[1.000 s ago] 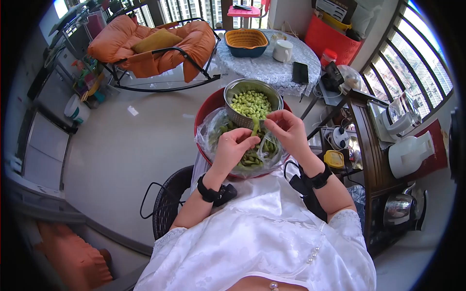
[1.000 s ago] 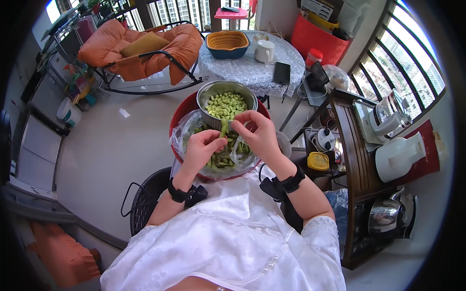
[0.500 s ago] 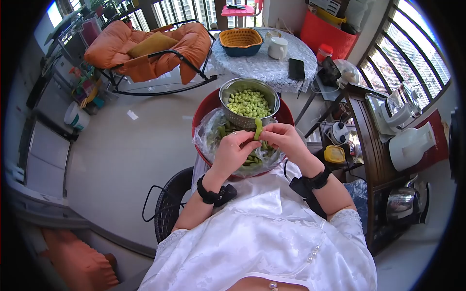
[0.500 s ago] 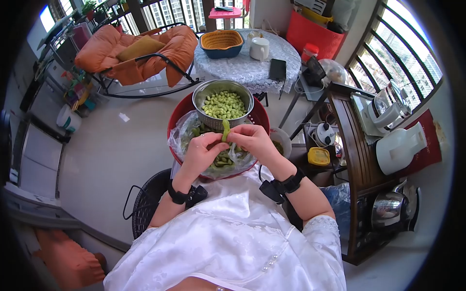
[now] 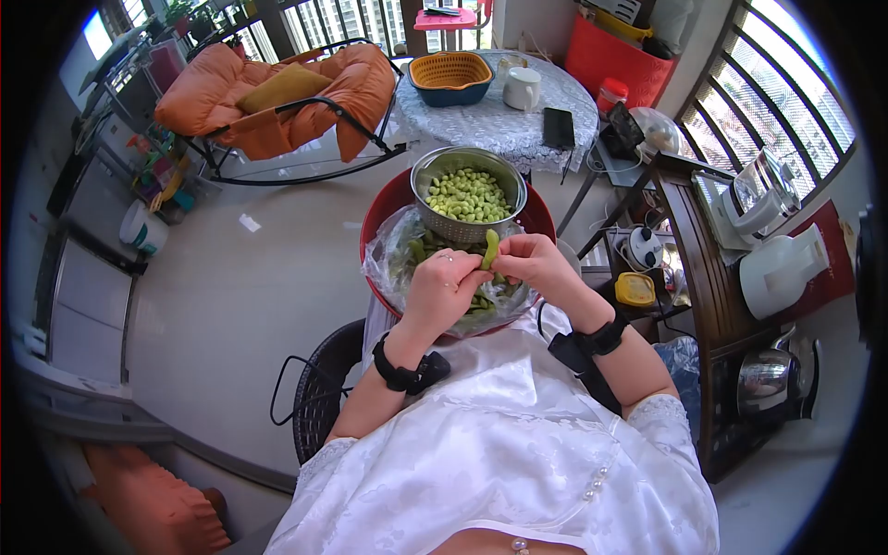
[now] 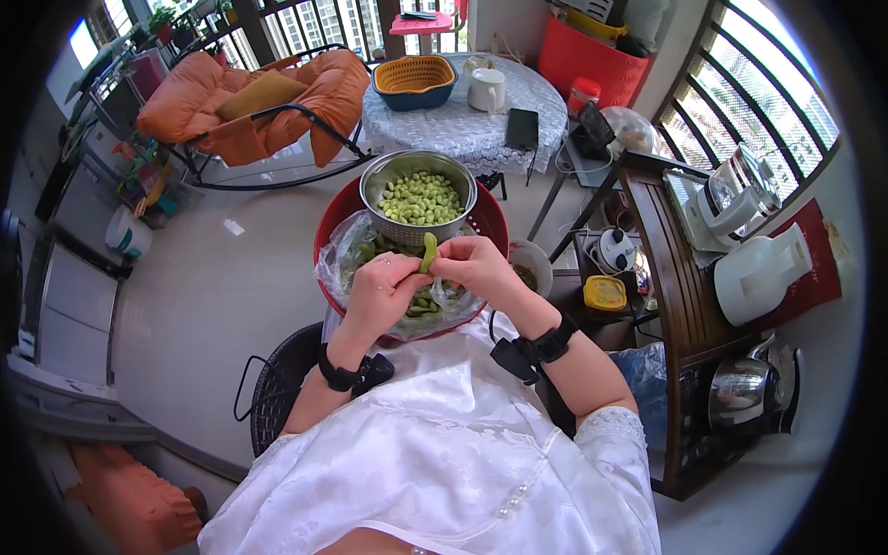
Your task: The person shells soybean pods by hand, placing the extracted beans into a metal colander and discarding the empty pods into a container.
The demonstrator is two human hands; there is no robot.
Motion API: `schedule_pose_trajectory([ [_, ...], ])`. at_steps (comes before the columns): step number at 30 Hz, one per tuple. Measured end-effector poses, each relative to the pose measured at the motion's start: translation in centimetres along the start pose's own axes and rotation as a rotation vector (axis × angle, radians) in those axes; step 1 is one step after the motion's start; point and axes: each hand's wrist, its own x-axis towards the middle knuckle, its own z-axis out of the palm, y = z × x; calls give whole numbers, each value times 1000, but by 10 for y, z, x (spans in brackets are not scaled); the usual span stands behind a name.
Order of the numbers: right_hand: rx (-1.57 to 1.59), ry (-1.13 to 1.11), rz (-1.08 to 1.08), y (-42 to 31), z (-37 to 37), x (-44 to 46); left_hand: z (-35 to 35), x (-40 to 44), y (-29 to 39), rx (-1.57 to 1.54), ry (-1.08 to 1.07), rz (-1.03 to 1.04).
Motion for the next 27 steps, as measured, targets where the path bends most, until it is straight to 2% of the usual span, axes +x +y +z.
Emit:
schedule_pose_trajectory([
  [4, 107, 37, -55, 13, 9, 4, 1, 0, -2, -25, 5, -4],
  [12, 181, 49, -140, 23, 17, 8, 1, -2, -4, -169, -29, -149],
  [21, 304, 84, -196, 39, 27, 10, 3, -2, -9, -110, 49, -37],
  [23, 290, 84, -286, 40, 36, 7, 1, -2, -7, -131, 42, -74],
  [27, 295, 37, -245, 33, 34, 7, -5, 1, -1, -159, 59, -131],
])
